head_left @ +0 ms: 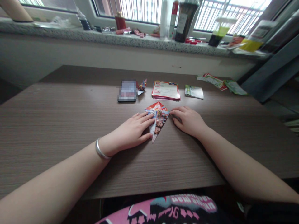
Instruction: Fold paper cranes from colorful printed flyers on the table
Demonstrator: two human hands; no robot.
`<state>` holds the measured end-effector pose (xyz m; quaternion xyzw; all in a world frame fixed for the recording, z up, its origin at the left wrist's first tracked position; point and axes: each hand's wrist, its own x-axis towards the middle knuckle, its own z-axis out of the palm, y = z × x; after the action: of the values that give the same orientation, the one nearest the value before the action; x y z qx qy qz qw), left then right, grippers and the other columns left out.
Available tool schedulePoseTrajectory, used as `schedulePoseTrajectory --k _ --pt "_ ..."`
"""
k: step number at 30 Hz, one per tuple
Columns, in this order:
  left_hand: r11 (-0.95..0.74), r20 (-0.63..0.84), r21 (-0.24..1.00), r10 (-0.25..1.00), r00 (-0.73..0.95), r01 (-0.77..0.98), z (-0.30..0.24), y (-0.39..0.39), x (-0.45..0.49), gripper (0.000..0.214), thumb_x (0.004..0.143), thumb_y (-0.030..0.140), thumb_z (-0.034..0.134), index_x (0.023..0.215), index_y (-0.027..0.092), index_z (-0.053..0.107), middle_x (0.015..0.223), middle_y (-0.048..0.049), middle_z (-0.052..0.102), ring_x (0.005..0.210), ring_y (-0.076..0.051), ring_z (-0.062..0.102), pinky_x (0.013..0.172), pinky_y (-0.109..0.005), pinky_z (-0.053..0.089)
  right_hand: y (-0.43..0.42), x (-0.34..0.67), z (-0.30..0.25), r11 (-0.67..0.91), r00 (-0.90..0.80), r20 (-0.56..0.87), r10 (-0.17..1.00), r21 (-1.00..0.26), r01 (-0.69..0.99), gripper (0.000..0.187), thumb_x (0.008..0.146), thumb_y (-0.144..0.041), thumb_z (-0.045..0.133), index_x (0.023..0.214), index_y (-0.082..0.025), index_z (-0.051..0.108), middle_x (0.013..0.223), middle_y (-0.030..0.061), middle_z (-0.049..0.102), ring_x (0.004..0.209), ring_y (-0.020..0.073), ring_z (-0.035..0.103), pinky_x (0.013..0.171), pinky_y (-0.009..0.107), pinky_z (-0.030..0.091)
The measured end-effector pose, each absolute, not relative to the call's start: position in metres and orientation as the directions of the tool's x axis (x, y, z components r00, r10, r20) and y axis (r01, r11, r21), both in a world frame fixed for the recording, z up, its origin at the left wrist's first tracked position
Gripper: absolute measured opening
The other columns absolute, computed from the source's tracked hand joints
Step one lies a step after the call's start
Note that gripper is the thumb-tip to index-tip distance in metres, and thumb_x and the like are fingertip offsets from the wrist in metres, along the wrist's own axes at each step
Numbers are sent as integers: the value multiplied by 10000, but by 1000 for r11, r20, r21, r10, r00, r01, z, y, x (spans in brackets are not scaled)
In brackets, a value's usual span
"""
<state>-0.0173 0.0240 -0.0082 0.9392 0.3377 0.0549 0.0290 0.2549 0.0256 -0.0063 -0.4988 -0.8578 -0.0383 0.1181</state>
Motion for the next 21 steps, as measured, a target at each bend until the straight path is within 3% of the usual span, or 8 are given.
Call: schedulePoseTrajectory --k 5,8,16,21 --pt "-775 96 122 630 770 620 -8 23 -15 555 936 486 477 1425 224 453 1514 -90 418 1395 -294 366 1163 -489 281 27 249 -8 513 -482 237 843 -89 853 508 927 -371 492 1393 -169 482 1452 129 476 1273 294 491 1048 454 438" --pt "-801 142 114 598 789 587 -6 23 -15 484 946 418 480 1385 217 508 1457 -100 489 1341 -303 427 1132 -496 332 27 245 -9 545 -520 209 828 -79 835 529 937 -422 480 1408 -184 467 1523 128 386 1348 317 411 1107 495 373" --pt "-822 174 106 569 804 559 -2 24 -13 392 955 337 478 1292 174 593 1364 -93 582 1229 -258 537 1090 -425 415 32 249 -14 566 -538 179 824 -223 794 416 952 -408 460 1307 -209 547 1480 122 439 1350 287 415 1103 509 372" --pt "-825 170 98 564 808 556 0 24 -14 369 940 320 517 1266 175 609 1325 -90 604 1189 -259 558 1053 -418 446 34 254 -16 577 -525 240 816 -369 729 314 946 -365 472 1182 -184 572 1413 145 499 1318 255 456 1107 485 366"
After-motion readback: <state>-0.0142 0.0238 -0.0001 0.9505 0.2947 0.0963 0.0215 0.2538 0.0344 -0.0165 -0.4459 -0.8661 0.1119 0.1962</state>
